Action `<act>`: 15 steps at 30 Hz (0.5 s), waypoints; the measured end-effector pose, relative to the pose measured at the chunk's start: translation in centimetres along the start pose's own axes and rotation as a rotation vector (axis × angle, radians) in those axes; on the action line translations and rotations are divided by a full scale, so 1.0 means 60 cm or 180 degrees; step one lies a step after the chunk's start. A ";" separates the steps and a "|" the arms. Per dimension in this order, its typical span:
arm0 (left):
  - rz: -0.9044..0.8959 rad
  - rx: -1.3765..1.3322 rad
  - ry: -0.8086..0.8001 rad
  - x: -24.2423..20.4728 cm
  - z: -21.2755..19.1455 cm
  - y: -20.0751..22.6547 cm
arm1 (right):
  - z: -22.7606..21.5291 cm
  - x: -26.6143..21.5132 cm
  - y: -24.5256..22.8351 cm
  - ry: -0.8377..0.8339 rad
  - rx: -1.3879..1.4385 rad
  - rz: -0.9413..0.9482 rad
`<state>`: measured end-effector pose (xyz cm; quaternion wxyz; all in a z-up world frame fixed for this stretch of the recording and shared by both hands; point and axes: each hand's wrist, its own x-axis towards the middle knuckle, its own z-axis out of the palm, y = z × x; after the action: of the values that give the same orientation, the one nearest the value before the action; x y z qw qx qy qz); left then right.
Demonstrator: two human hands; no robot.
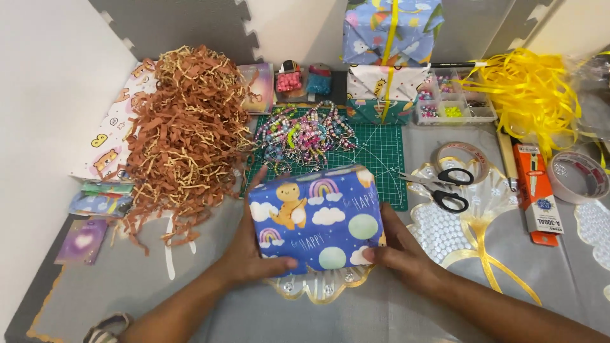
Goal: The person wraps a yellow ribbon around a blue gift box, secures it, and ties a decorative bow on top.
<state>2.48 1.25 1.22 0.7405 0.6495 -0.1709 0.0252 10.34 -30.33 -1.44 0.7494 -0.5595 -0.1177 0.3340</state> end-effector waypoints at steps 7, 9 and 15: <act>-0.1033 -0.0163 0.0683 0.013 0.021 -0.004 | -0.004 0.008 -0.052 0.0096 -0.1048 -0.0863; -0.1057 -0.0159 0.0797 0.014 0.029 -0.008 | 0.014 0.005 -0.053 -0.0176 -0.1417 -0.0902; -0.0626 -0.0331 0.0380 0.012 0.029 -0.014 | 0.022 -0.011 -0.031 -0.0232 -0.0970 -0.0512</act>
<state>2.99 -0.70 0.82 0.7809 0.6212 -0.0631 -0.0178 9.83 -30.04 0.86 0.6754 -0.6429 -0.2383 0.2713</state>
